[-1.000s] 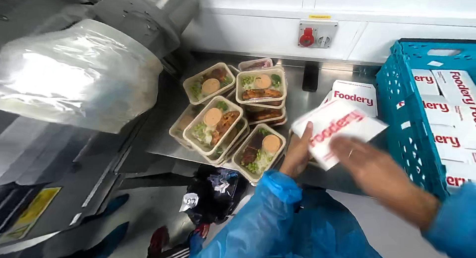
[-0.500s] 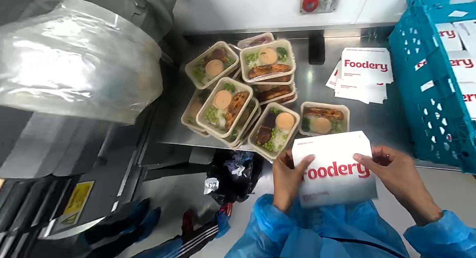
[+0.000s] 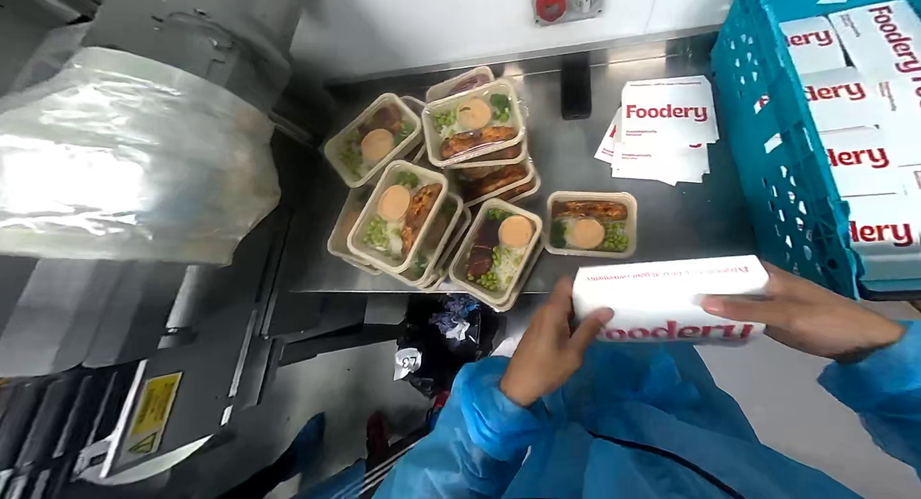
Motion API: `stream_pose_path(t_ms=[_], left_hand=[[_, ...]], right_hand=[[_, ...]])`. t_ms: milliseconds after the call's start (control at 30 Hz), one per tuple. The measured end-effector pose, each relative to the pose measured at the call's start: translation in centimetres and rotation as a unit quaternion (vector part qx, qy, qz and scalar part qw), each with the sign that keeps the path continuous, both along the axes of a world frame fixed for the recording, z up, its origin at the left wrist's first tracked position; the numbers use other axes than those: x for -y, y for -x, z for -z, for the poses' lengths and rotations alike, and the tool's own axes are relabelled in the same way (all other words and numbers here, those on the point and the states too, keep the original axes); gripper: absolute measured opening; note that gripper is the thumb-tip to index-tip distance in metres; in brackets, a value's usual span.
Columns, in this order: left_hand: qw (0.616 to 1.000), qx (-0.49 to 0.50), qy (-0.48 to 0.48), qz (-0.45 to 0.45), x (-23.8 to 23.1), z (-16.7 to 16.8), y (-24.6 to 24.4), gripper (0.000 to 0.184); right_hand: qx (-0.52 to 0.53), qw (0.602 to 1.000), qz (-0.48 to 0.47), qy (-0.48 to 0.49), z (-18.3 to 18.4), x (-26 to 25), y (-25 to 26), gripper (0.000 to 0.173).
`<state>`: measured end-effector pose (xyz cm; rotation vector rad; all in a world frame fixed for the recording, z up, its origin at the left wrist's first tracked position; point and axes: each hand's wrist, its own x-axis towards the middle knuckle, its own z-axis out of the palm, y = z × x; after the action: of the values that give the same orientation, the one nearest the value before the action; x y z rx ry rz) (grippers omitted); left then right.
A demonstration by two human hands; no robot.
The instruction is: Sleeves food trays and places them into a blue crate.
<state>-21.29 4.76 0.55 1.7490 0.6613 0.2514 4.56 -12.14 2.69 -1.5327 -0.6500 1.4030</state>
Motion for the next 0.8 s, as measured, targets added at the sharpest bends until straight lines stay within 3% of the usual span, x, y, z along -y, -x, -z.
stream_pose_path(t_ms=[67,167,233,267,367,433,533,633,733,800], left_hand=[[0.951,-0.016,-0.303,-0.063,0.9,-0.9,-2.2,0.063],[0.853,-0.023,-0.512,0.101,0.6,-3.4,-6.4,0.094],[0.84,-0.053,-0.499,0.208,1.5,-3.5,-8.8,0.104],[0.844,-0.059,-0.475,0.239,2.0,-3.4,-9.5,0.098],[0.862,-0.027,-0.424,0.276,3.0,-3.3,-10.2,0.04],[0.863,0.003,-0.408,0.296,4.1,-3.8,-10.5,0.018],[0.856,0.057,-0.415,0.302,4.4,-3.4,-11.8,0.021],[0.871,0.057,-0.435,0.222,2.5,-0.8,-13.5,0.034],[0.884,-0.194,-0.404,0.137,-6.4,2.3,-15.7,0.04],[0.838,-0.373,-0.366,0.156,-14.2,5.8,-16.6,0.077]], right_hand=[[-0.03,0.998,0.046,-0.024,0.7,-0.1,0.4,0.03],[-0.079,0.995,0.045,-0.044,0.7,0.2,0.1,0.03],[-0.064,0.996,0.01,-0.064,0.8,1.6,-0.7,0.034],[-0.031,0.997,-0.009,-0.074,0.9,2.6,-1.2,0.035],[0.121,0.982,-0.043,-0.141,2.0,5.1,-2.2,0.023],[0.223,0.961,-0.004,-0.162,2.6,7.1,-2.4,0.02],[0.265,0.956,0.023,-0.121,3.0,8.8,-2.4,0.028],[0.228,0.967,0.037,-0.103,5.2,8.3,-1.6,0.029],[0.201,0.971,0.129,0.013,7.5,6.8,-1.1,0.035],[0.136,0.968,0.191,0.09,9.3,6.4,-1.8,0.033]])
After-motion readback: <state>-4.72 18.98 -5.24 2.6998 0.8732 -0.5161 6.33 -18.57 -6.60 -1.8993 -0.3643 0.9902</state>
